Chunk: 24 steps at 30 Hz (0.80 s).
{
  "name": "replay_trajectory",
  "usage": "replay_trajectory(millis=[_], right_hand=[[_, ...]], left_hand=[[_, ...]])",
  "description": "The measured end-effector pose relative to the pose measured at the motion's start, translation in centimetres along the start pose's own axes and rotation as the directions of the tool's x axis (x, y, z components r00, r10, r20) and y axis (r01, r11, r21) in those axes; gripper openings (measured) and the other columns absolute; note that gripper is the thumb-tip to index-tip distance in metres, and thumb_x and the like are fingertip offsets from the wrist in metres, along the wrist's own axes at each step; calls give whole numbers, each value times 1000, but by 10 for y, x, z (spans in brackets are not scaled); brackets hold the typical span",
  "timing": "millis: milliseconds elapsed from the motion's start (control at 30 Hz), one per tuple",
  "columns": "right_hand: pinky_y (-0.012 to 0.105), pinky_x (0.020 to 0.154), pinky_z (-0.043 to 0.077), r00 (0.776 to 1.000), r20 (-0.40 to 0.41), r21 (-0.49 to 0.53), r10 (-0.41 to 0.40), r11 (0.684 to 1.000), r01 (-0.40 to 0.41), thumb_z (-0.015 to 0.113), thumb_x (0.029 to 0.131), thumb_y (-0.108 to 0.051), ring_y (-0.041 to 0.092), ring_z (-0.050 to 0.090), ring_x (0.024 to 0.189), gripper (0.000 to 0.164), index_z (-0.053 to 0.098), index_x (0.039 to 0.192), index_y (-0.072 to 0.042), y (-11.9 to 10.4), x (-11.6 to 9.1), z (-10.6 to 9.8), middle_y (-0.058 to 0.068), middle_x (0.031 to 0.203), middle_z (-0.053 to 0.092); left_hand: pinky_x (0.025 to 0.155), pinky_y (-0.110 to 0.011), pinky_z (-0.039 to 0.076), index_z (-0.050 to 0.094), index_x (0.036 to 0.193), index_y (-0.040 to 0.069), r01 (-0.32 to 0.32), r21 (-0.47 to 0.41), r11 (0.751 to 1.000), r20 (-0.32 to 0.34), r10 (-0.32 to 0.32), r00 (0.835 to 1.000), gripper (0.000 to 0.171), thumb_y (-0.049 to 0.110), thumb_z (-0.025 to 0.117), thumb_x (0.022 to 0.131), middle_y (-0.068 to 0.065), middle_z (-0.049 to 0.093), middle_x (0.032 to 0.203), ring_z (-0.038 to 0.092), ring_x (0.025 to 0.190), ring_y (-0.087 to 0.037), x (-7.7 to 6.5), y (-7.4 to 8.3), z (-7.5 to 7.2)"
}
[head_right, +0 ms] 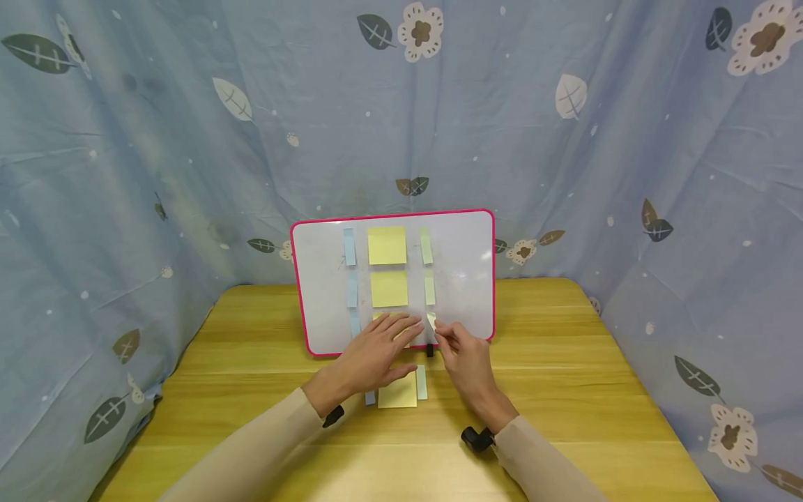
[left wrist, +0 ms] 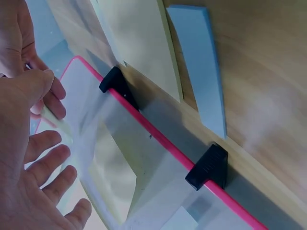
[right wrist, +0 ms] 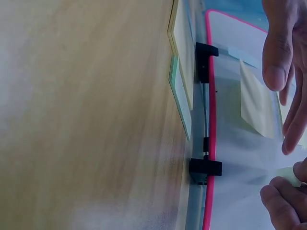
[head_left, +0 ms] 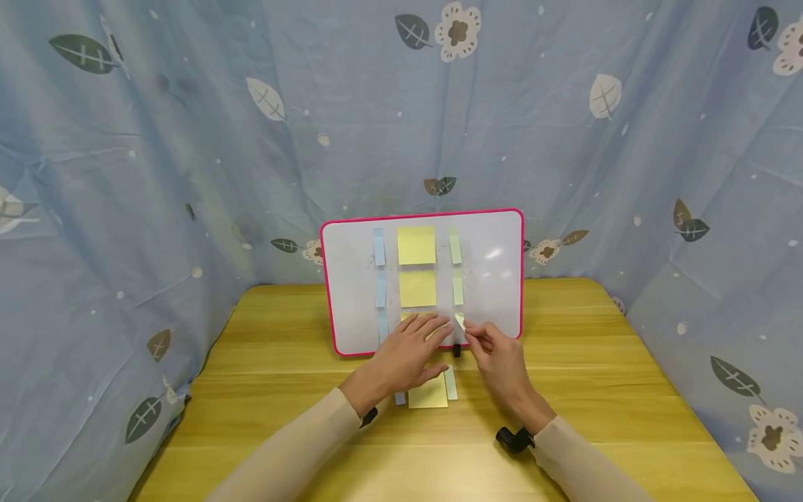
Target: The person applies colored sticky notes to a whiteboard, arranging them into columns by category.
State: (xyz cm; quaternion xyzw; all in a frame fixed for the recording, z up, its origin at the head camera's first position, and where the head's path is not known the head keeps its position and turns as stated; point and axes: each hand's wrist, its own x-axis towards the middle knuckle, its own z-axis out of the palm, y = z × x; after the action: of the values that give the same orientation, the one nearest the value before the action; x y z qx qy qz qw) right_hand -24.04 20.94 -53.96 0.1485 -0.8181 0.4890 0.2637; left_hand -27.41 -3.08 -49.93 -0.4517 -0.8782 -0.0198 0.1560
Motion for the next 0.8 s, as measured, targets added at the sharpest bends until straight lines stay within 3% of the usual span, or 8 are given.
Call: replay_trajectory(millis=[300, 800], right_hand=[[42, 91, 70, 1000, -12, -25, -14, 1000, 14, 82, 102, 11, 43, 88, 113, 10, 79, 108, 4, 4, 3, 5, 25, 124, 87], [41, 90, 71, 1000, 3, -77, -5, 997, 5, 84, 102, 9, 37, 89, 110, 10, 81, 108, 3, 7, 2, 9, 21, 116, 89]], left_hand=[[143, -53, 39, 54, 174, 17, 4, 67, 998, 24, -6, 1000, 77, 58, 74, 113, -2, 53, 183, 48, 172, -27, 8, 0, 6], [147, -52, 32, 53, 175, 17, -9, 100, 995, 37, 6, 999, 80, 58, 77, 111, 1, 56, 180, 47, 172, -24, 19, 1, 20]])
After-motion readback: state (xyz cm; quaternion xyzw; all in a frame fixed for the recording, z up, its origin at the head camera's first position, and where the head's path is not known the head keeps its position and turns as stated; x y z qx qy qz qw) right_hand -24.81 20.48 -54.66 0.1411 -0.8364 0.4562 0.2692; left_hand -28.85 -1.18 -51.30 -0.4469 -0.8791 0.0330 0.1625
